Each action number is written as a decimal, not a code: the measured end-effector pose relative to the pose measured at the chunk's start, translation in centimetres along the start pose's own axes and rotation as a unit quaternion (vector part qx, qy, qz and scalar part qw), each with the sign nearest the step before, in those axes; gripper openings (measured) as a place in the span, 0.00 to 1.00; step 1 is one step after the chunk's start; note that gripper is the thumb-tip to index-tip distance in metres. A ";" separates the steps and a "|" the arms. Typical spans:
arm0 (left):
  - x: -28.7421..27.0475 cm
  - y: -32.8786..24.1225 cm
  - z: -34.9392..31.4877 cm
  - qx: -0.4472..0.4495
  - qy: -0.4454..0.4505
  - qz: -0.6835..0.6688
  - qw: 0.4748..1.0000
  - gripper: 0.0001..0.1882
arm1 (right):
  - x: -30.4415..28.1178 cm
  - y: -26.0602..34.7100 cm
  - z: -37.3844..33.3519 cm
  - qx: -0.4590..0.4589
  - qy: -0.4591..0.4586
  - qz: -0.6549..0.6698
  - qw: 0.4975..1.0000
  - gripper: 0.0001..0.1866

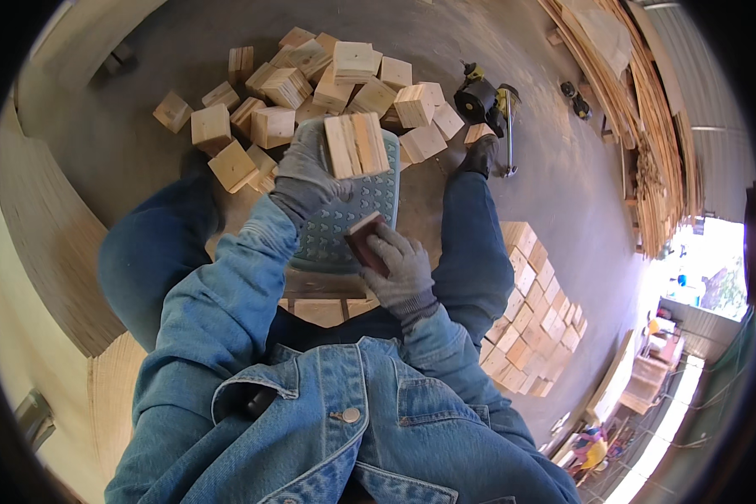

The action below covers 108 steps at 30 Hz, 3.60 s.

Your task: The person sits on the floor and sands small wooden blocks using a sanding block. They pick up blocks from a pile, sand each face, and place the finished pieces into a neat stack.

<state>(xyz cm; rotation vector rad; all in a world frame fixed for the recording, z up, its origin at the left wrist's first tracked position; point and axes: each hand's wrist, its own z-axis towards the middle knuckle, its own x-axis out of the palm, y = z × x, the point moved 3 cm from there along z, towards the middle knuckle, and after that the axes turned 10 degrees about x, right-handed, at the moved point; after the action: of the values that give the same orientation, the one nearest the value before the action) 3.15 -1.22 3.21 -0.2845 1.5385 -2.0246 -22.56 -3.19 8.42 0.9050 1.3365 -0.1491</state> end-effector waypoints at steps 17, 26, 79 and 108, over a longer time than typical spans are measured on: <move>-8.2 -14.1 0.6 0.219 0.163 0.287 0.918 0.56 | -0.4 -0.1 2.0 0.033 -0.015 0.135 0.990 0.32; -3.8 -13.1 -2.4 0.175 0.315 0.230 0.904 0.55 | -7.9 0.3 0.3 0.138 -0.015 0.452 0.881 0.34; -1.5 -11.9 -4.7 0.269 0.382 0.205 0.860 0.58 | -6.7 -1.0 1.3 0.251 -0.031 0.408 0.877 0.13; -1.5 -11.6 -5.1 0.221 0.426 0.181 0.859 0.63 | -5.5 -1.3 0.9 0.174 0.161 0.539 0.808 0.17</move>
<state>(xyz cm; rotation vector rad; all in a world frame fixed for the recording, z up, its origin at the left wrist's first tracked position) -1.80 5.74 12.64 1.1389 1.3382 -2.2005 -24.10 -6.76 12.60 1.9485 0.9093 0.6964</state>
